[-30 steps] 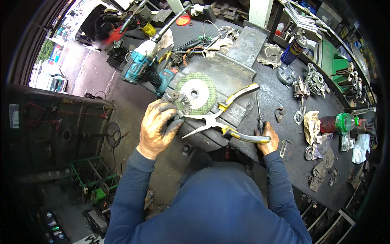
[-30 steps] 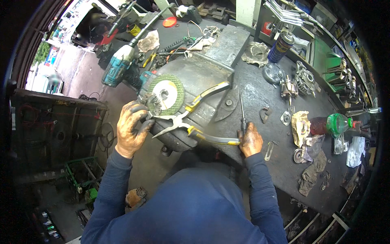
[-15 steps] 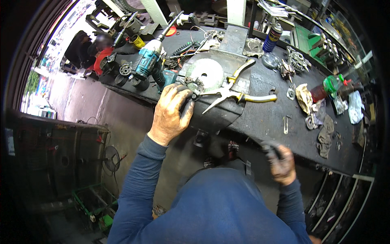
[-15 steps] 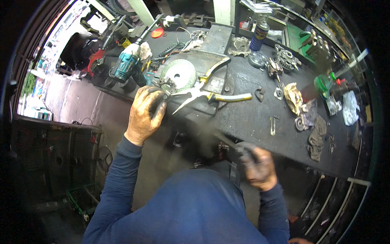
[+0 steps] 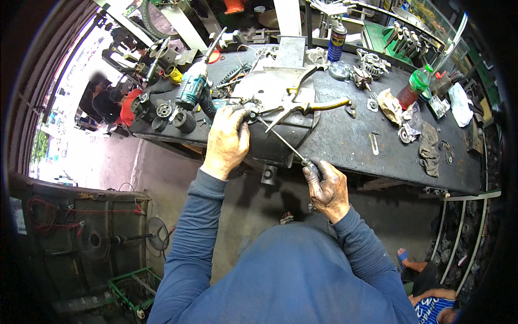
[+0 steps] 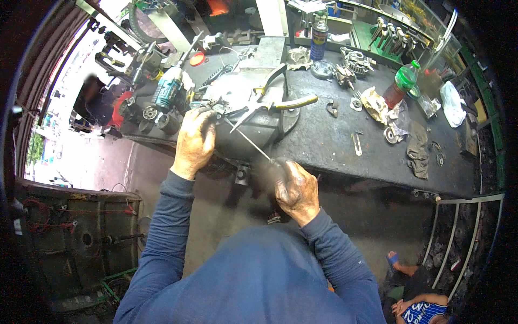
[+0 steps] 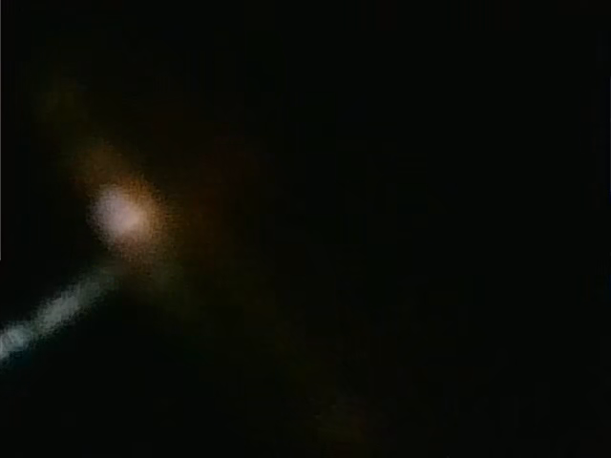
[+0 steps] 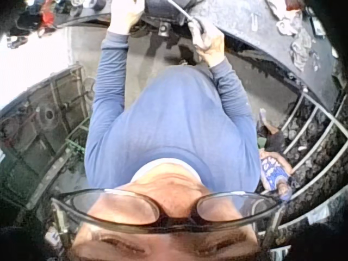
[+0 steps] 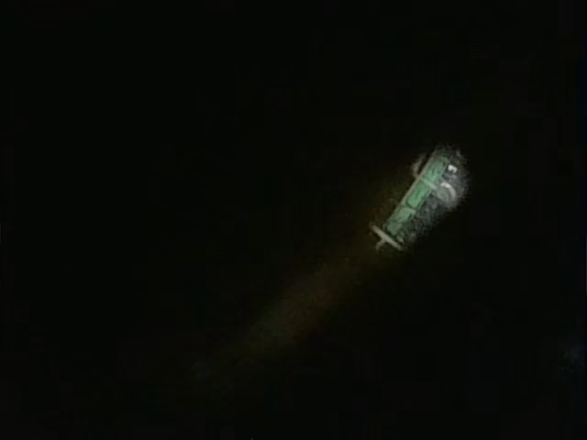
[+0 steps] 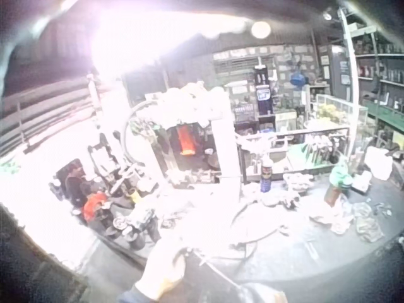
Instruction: The person uses pliers and a screwdriver to disassemble and adjust a small mechanical component on a workbench. They remove a small part, manipulate internal pieces, and then walk away from the bench.
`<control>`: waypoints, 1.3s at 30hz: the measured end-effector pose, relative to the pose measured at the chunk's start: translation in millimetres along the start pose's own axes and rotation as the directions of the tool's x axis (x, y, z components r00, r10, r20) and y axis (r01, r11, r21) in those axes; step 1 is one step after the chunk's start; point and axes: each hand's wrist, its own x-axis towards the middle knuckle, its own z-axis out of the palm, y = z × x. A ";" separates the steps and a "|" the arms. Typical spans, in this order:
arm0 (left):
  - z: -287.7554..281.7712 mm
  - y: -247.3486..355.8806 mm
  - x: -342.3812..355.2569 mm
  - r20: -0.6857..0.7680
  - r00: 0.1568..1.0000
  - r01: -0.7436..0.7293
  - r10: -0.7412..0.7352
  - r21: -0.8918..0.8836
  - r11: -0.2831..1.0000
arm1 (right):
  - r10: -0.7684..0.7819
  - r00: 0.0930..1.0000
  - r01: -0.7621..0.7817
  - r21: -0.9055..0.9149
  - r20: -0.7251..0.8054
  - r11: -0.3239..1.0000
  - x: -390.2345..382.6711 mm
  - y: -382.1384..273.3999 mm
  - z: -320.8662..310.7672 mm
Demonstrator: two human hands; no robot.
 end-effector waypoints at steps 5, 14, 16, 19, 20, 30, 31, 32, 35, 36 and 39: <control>0.8 0.5 -1.1 -0.024 1.000 -0.009 0.009 0.012 1.000 | 0.008 0.999 -0.010 0.058 0.035 0.998 2.8 -0.8 3.3; 29.7 -0.1 -8.9 -0.211 0.977 0.020 -0.014 0.024 1.000 | 0.130 0.973 -0.160 0.152 0.189 0.975 7.6 -6.4 -3.0; 37.6 -5.4 -12.6 -0.255 0.967 0.002 0.007 0.036 0.999 | 0.192 0.945 -0.256 0.235 0.265 0.938 10.3 -4.7 -5.3; 46.6 -2.6 -14.7 -0.320 0.947 0.009 -0.013 -0.013 1.000 | 0.025 0.978 -0.018 -0.035 0.208 0.999 11.5 -8.0 -12.3; 48.0 -2.3 -15.7 -0.338 0.941 0.012 -0.021 -0.030 0.999 | -0.011 0.979 0.032 -0.100 0.205 0.995 12.0 -9.8 -12.2; 55.3 -2.3 -13.3 -0.393 0.919 0.004 -0.015 -0.029 1.000 | 0.262 0.753 -0.554 0.367 0.603 0.747 30.8 18.1 -19.0; 55.7 -2.1 -13.3 -0.393 0.919 0.004 -0.017 -0.035 0.999 | 0.236 0.772 -0.502 0.337 0.591 0.796 33.8 22.9 -20.4; 55.3 -2.3 -13.3 -0.394 0.919 0.007 -0.018 -0.030 1.000 | 0.208 0.790 -0.447 0.309 0.577 0.839 36.5 24.8 -20.9; 52.6 -0.8 -12.6 -0.391 0.920 0.018 -0.027 -0.028 0.999 | 0.057 0.931 -0.092 0.081 0.362 0.992 29.9 14.9 -19.0; 52.4 -0.6 -12.9 -0.390 0.920 0.016 -0.024 -0.025 1.000 | 0.006 0.945 -0.017 0.033 0.327 0.999 28.3 18.0 -17.0; 51.4 1.8 -15.8 -0.386 0.922 0.022 -0.025 -0.012 1.000 | 0.135 0.817 -0.381 0.350 0.560 0.855 32.1 26.7 -19.7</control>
